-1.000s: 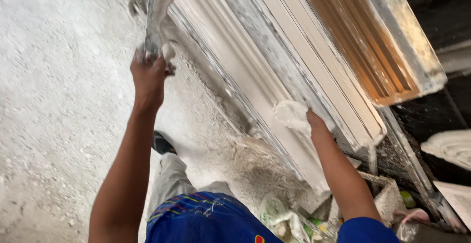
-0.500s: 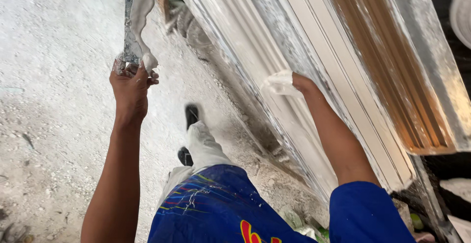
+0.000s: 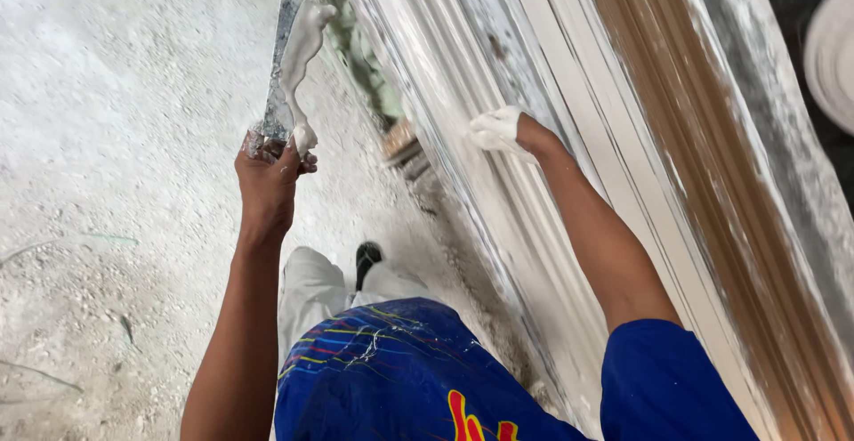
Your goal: The person pours a white liquid mixture from a bucket into a long rectangular mold and spreads it with a trowel. They repeat this process, smoothing the surface and scraping excess material back into the bucket.
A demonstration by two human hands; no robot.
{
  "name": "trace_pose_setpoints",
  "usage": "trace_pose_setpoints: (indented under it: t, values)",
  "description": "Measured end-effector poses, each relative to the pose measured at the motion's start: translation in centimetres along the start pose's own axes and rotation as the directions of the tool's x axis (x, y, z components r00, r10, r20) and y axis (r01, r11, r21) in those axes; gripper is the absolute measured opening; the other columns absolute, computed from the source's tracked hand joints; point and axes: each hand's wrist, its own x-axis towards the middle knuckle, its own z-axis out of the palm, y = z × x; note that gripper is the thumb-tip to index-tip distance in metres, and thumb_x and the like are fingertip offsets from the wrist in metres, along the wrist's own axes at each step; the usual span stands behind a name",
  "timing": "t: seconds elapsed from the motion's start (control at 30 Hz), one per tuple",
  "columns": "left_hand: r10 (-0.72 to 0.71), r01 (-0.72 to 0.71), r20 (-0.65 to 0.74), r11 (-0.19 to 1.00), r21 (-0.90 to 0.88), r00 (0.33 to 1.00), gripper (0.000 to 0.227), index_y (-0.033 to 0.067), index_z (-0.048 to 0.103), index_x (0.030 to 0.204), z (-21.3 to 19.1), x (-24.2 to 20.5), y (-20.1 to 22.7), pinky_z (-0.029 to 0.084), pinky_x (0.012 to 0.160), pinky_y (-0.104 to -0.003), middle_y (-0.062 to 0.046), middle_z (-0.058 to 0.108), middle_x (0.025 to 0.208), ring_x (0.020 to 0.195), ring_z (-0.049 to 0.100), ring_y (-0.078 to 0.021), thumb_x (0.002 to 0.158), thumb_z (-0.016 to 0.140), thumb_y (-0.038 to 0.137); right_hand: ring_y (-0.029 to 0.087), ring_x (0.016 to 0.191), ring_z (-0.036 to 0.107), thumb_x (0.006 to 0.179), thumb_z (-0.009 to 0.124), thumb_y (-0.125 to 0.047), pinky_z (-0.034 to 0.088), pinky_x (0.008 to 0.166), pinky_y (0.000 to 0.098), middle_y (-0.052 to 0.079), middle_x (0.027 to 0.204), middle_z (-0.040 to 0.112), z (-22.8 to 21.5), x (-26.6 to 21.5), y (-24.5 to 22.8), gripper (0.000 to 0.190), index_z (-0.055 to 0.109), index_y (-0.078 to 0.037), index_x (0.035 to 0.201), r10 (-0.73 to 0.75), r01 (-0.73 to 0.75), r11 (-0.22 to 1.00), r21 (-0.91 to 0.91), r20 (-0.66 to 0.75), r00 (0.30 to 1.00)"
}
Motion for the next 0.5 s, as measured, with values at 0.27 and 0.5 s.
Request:
trace_pose_setpoints:
  t: [0.27, 0.5]
  values:
    - [0.013, -0.013, 0.013, 1.000, 0.015, 1.000, 0.022, -0.0018, 0.063, 0.115, -5.3, 23.7, 4.3, 0.062, 0.070, -0.033, -0.009, 0.071, 0.096, 0.078, 0.071, -0.0157, 0.099, 0.070, 0.012, 0.013, 0.096, 0.073, 0.100, 0.065, -0.021, 0.059, 0.080, 0.0278, 0.007, 0.105, 0.075, -0.2, 25.2, -15.1, 0.027, 0.068, 0.000, 0.116, -0.358, 0.358, 0.934, -0.008, 0.008, 0.934]
    - [-0.040, 0.040, 0.041, 0.999, 0.022, 0.998, 0.019, -0.0026, 0.064, 0.113, -8.7, 45.4, 11.3, 0.062, 0.071, -0.034, -0.008, 0.070, 0.094, 0.077, 0.070, -0.0162, 0.100, 0.070, 0.010, 0.020, 0.059, 0.065, 0.111, 0.044, -0.043, 0.056, 0.059, 0.0318, 0.011, 0.067, 0.066, 3.1, 43.5, -30.6, 0.057, 0.063, 0.000, 0.079, -0.312, 0.304, 0.949, -0.082, -0.373, 0.874]
